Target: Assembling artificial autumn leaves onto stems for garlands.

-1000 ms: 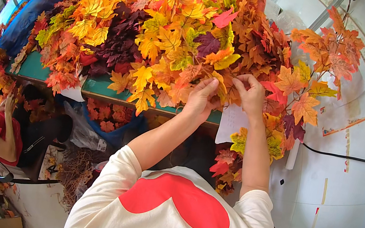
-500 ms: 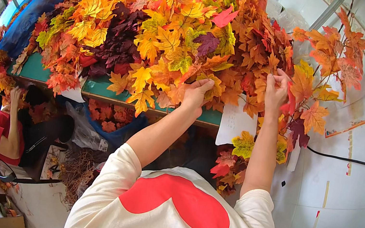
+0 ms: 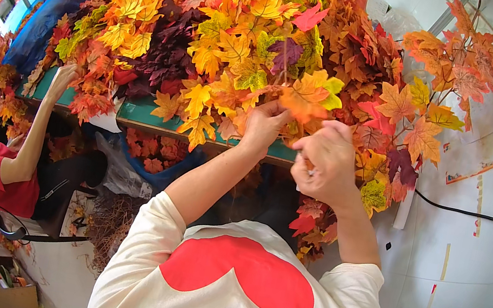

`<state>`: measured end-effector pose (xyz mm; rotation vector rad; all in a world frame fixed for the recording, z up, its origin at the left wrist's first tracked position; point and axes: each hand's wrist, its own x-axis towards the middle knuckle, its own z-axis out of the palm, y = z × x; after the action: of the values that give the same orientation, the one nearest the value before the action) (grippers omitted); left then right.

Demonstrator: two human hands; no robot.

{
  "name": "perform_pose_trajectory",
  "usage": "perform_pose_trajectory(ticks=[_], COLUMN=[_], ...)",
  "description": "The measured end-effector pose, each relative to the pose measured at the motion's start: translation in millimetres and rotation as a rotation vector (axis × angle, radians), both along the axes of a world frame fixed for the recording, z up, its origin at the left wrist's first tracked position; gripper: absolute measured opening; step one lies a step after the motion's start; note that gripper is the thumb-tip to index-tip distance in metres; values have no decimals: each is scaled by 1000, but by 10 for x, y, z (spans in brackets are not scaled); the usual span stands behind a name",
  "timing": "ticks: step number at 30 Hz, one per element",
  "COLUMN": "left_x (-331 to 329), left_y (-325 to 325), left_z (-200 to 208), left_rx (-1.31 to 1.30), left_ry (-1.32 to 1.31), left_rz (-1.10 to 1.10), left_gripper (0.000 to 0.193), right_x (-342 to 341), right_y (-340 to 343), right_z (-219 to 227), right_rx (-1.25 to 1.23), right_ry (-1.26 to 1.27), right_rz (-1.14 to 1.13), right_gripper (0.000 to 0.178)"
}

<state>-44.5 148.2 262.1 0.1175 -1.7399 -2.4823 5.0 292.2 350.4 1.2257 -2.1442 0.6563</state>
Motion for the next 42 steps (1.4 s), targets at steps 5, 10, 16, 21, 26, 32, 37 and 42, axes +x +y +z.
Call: perform_pose_trajectory(ticks=[5, 10, 16, 21, 26, 32, 37, 42], left_x=[129, 194, 273, 302, 266, 310, 323, 369], left_y=[-29, -146, -240, -208, -195, -213, -237, -201], left_z=[128, 172, 247, 268, 144, 120, 65, 114], left_rx=[12, 28, 471, 542, 570, 411, 471, 489], left_ry=[-30, 8, -174, -246, -215, -198, -155, -98], left_rz=[-68, -81, -222, -181, -221, -153, -157, -131], left_gripper=[14, 13, 12, 10, 10, 13, 15, 16], right_x=[-201, -392, -366, -330, -258, -390, -386, -348], right_y=[-155, -81, -64, -77, -152, -47, -68, -102], right_z=[-149, -300, -349, -357, -231, -303, -346, -438], right_rx=[-15, -152, -273, -291, -287, -243, -219, -275], right_ry=[-201, -295, -642, -703, -517, -634, -562, -553], right_rz=[-16, -148, -68, -50, 46, 56, 116, 77], right_gripper=[15, 17, 10, 8, 7, 7, 8, 13])
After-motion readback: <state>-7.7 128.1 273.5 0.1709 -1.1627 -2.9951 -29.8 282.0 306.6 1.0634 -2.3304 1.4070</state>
